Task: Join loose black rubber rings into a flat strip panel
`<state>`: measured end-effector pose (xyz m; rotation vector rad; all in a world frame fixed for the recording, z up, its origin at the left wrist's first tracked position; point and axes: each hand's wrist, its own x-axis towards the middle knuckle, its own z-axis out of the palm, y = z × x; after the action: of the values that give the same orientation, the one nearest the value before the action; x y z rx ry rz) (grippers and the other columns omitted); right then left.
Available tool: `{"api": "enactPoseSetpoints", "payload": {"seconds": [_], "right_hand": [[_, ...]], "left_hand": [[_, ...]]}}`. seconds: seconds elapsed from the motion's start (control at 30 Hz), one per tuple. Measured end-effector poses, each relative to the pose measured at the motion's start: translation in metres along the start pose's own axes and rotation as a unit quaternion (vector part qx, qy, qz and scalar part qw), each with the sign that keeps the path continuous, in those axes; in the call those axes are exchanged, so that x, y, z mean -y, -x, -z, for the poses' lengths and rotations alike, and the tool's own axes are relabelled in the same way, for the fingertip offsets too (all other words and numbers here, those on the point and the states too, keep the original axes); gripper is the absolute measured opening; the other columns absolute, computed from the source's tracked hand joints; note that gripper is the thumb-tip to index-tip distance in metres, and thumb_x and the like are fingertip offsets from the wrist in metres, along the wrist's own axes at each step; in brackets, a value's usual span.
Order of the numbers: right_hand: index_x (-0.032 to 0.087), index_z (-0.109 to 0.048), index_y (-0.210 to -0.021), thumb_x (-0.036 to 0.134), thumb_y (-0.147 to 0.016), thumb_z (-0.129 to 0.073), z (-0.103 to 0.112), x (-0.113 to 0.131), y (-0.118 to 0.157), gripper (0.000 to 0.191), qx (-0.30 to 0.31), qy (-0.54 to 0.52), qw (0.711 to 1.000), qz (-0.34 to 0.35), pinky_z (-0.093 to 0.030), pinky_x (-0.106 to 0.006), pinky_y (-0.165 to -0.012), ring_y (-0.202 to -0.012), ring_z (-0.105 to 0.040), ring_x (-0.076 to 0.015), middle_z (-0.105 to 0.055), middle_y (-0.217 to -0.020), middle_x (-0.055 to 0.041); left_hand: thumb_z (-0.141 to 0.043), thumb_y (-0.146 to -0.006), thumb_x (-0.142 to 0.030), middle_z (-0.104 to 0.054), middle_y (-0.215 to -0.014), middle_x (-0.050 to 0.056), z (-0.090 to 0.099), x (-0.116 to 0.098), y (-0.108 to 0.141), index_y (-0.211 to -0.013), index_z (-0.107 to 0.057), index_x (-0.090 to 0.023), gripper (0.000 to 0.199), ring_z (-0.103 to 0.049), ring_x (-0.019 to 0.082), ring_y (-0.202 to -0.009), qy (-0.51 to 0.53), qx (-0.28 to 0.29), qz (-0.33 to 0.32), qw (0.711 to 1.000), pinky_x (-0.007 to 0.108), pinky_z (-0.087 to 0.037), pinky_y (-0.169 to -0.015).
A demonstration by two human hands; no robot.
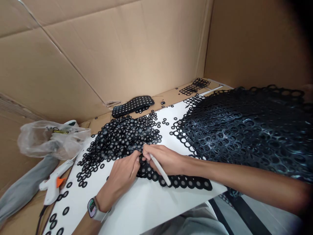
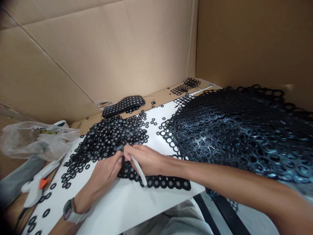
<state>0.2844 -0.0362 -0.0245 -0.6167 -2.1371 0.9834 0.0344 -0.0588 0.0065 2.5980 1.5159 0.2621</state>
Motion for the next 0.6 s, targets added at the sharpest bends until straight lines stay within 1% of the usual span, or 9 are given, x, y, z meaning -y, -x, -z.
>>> {"api": "enactPoseSetpoints", "payload": {"seconds": [0.13, 0.23, 0.33, 0.43, 0.5, 0.6], "right_hand": [[0.029, -0.044, -0.103, -0.001, -0.084, -0.058, 0.001, -0.001, 0.0, 0.037, -0.006, -0.01, 1.0, -0.015, -0.037, -0.027, -0.071, -0.077, -0.052, -0.018, -0.056, -0.086, 0.0058], [0.029, -0.043, -0.103, 0.0, -0.085, -0.058, 0.004, 0.0, 0.0, 0.037, -0.014, -0.02, 0.999, -0.034, -0.038, -0.026, -0.069, -0.073, -0.053, -0.0168, -0.058, -0.086, 0.0064], [0.029, -0.042, -0.104, 0.001, -0.085, -0.059, 0.008, 0.001, 0.0, 0.038, -0.015, -0.025, 0.998, -0.057, -0.036, -0.026, -0.067, -0.068, -0.051, -0.0158, -0.056, -0.081, 0.0089], [0.03, -0.04, -0.104, 0.001, -0.081, -0.058, 0.012, -0.001, 0.002, 0.041, -0.012, -0.025, 0.996, -0.082, -0.032, -0.025, -0.063, -0.063, -0.049, -0.0154, -0.053, -0.076, 0.011], [0.03, -0.039, -0.104, 0.001, -0.079, -0.059, 0.014, -0.004, 0.004, 0.043, -0.012, -0.025, 0.995, -0.095, -0.034, -0.025, -0.064, -0.067, -0.054, -0.0162, -0.059, -0.081, 0.0092], [0.029, -0.039, -0.105, 0.002, -0.077, -0.061, 0.015, -0.006, 0.003, 0.045, -0.011, -0.024, 0.994, -0.109, -0.04, -0.026, -0.07, -0.08, -0.064, -0.019, -0.07, -0.1, 0.0026]], "left_hand": [[-0.025, -0.117, -0.035, -0.073, -0.079, -0.002, 0.008, 0.01, 0.001, -0.103, -0.06, -0.028, 0.038, -0.074, 0.023, -0.071, 0.023, 0.002, 0.041, 0.999, 0.034, -0.046, -0.068], [-0.023, -0.116, -0.041, -0.072, -0.077, -0.001, 0.012, 0.018, 0.001, -0.102, -0.06, -0.028, 0.042, -0.073, 0.025, -0.071, 0.016, -0.004, 0.074, 0.997, 0.035, -0.045, -0.069], [-0.024, -0.114, -0.043, -0.072, -0.077, 0.001, 0.018, 0.03, 0.001, -0.102, -0.06, -0.028, 0.04, -0.074, 0.026, -0.073, -0.008, -0.015, 0.115, 0.993, 0.036, -0.045, -0.071], [-0.027, -0.113, -0.039, -0.074, -0.078, 0.003, 0.032, 0.049, 0.001, -0.109, -0.059, -0.027, 0.035, -0.074, 0.028, -0.073, -0.047, -0.045, 0.187, 0.98, 0.035, -0.042, -0.069], [-0.025, -0.113, -0.038, -0.076, -0.083, 0.007, 0.042, 0.061, 0.002, -0.116, -0.059, -0.025, 0.037, -0.076, 0.031, -0.078, -0.075, -0.07, 0.236, 0.966, 0.036, -0.042, -0.069], [-0.027, -0.116, -0.048, -0.075, -0.08, 0.008, 0.051, 0.071, 0.004, -0.12, -0.061, -0.025, 0.041, -0.075, 0.034, -0.077, -0.098, -0.071, 0.264, 0.957, 0.036, -0.039, -0.067]]}}
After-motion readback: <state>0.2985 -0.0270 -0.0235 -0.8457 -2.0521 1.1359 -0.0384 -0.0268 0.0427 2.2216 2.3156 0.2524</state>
